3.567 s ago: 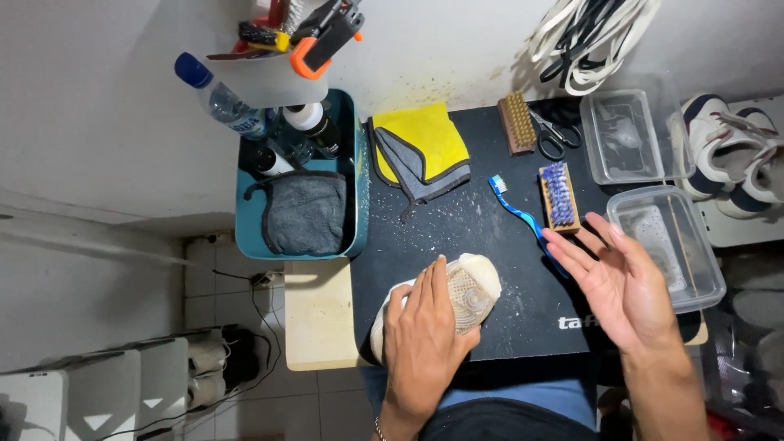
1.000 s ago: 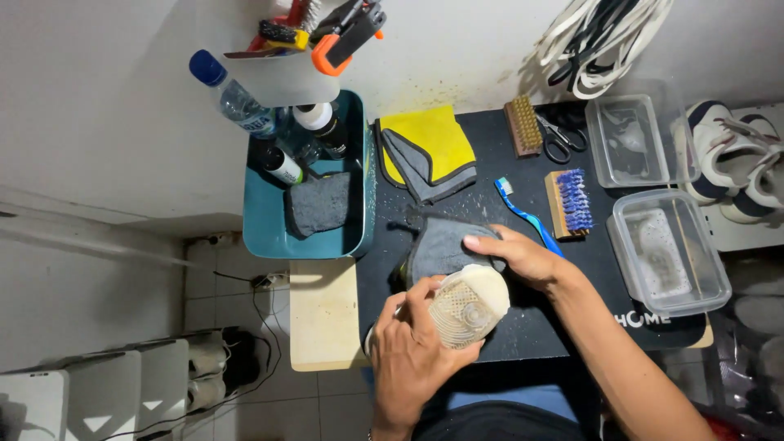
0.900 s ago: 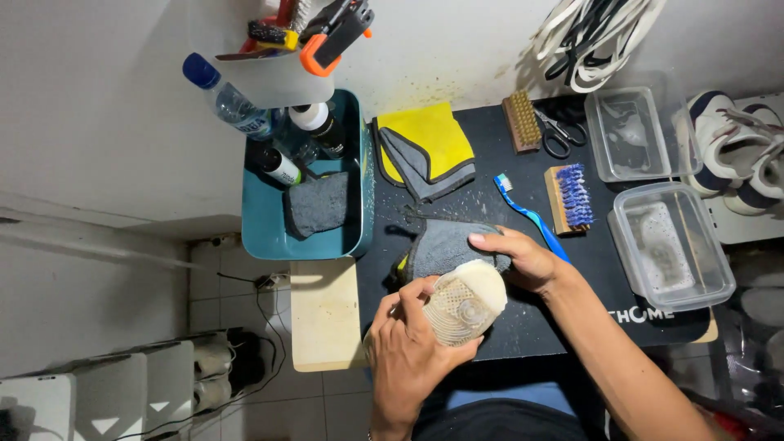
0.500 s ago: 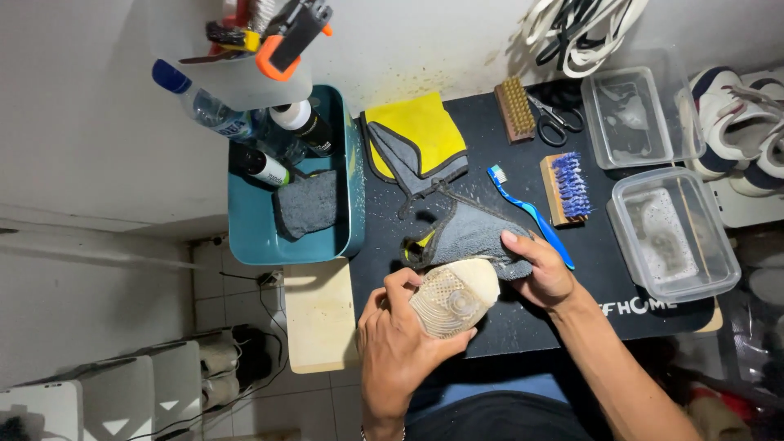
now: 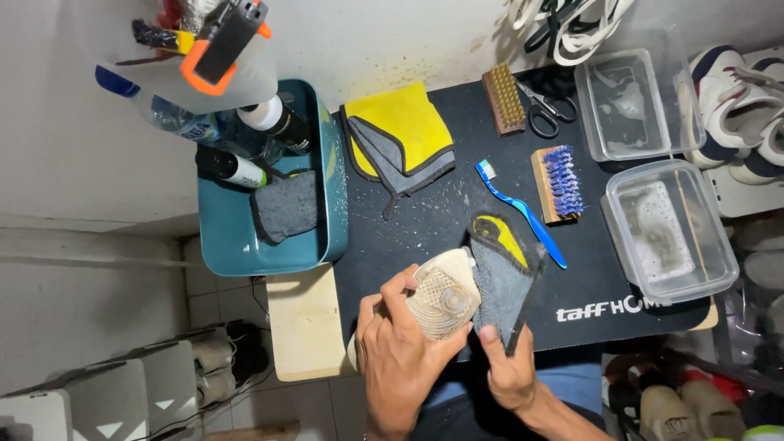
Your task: The person cleans the sole of a white sneaker using a blue brush and a cleaning solution. They dip the brush into a container of liquid and scrub the shoe's sole, then wipe it with a cloth.
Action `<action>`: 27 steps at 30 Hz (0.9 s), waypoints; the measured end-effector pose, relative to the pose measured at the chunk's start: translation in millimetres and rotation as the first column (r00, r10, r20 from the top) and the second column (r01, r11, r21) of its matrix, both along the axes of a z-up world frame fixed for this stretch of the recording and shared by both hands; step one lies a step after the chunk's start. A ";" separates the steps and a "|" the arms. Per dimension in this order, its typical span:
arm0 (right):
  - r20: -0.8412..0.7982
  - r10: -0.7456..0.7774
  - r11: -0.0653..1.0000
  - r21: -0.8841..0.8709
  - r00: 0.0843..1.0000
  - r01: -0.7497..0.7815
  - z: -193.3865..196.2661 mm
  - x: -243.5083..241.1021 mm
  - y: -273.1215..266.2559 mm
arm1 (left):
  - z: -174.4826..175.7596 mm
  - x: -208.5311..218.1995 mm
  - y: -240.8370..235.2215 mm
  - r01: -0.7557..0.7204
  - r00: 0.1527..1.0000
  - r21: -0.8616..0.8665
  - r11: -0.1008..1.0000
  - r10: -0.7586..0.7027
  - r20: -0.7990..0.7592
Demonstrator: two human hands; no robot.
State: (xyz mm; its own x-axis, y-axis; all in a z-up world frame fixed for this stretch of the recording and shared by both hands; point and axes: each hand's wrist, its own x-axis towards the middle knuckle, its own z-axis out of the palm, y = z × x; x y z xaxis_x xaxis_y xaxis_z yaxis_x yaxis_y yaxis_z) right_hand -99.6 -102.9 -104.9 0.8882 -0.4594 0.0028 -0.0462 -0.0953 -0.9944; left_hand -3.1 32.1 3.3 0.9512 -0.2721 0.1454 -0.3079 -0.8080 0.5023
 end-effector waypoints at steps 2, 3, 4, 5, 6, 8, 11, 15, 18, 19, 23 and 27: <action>-0.021 -0.002 0.998 -0.062 1.000 0.001 13.1 1.9 1.6 | -4.2 -3.1 -4.6 -0.003 0.999 0.012 1.000 0.003 0.042; -0.044 -0.002 0.992 -0.123 0.999 -0.003 19.4 1.8 3.1 | -6.5 -5.7 -6.2 -0.009 0.997 0.024 1.000 0.007 0.082; -0.049 0.001 0.993 -0.121 0.999 -0.007 22.6 0.8 1.8 | -6.3 -6.5 -6.5 -0.013 0.997 0.026 1.000 0.010 0.077; -0.061 0.028 0.988 -0.152 0.998 -0.037 26.0 -0.3 0.7 | -5.9 -7.4 -6.7 -0.003 0.997 0.025 1.000 0.001 0.081; -0.068 0.049 0.980 -0.188 0.996 -0.061 28.8 1.2 -1.4 | -6.0 -5.7 -7.9 0.011 0.996 0.021 1.000 -0.013 0.090; -0.138 0.028 0.985 -0.164 0.990 -0.051 23.3 -9.8 -14.9 | -3.5 -3.7 -7.9 0.017 0.994 0.017 1.000 -0.018 0.107; -0.164 -0.186 0.948 0.229 0.969 0.221 19.9 -6.5 -39.3 | 0.3 1.9 -1.1 0.042 0.997 0.005 0.999 -0.042 0.060; -0.084 -0.320 0.664 0.690 0.944 0.287 45.3 25.4 -74.7 | -0.9 7.9 13.6 0.118 0.988 -0.096 0.988 -0.127 -0.089; -0.199 -0.087 0.796 0.575 0.976 0.188 28.1 38.6 -91.3 | 5.4 10.6 15.6 0.189 0.977 -0.091 0.978 -0.197 -0.078; -0.194 -0.089 0.796 0.576 0.977 0.187 25.3 45.4 -91.6 | 3.1 10.9 18.3 0.192 0.977 -0.090 0.977 -0.199 -0.073; -0.169 0.287 0.879 0.438 0.943 -0.189 15.7 65.1 -89.8 | 3.0 15.7 27.7 0.204 0.952 -0.066 0.977 -0.213 -0.220; 0.079 0.446 0.858 0.248 0.892 -0.451 34.9 71.1 -84.0 | 14.9 26.5 30.7 0.143 0.870 -0.030 0.989 -0.140 -0.473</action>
State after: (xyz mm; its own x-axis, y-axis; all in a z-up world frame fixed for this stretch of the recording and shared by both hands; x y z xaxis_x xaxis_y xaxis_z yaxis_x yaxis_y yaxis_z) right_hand -28.5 -187.0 -70.0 0.9992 0.0011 -0.0411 -0.0408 0.1528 -0.9874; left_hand 23.4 62.7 18.2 0.8572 -0.4086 -0.3133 -0.1464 -0.7768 0.6125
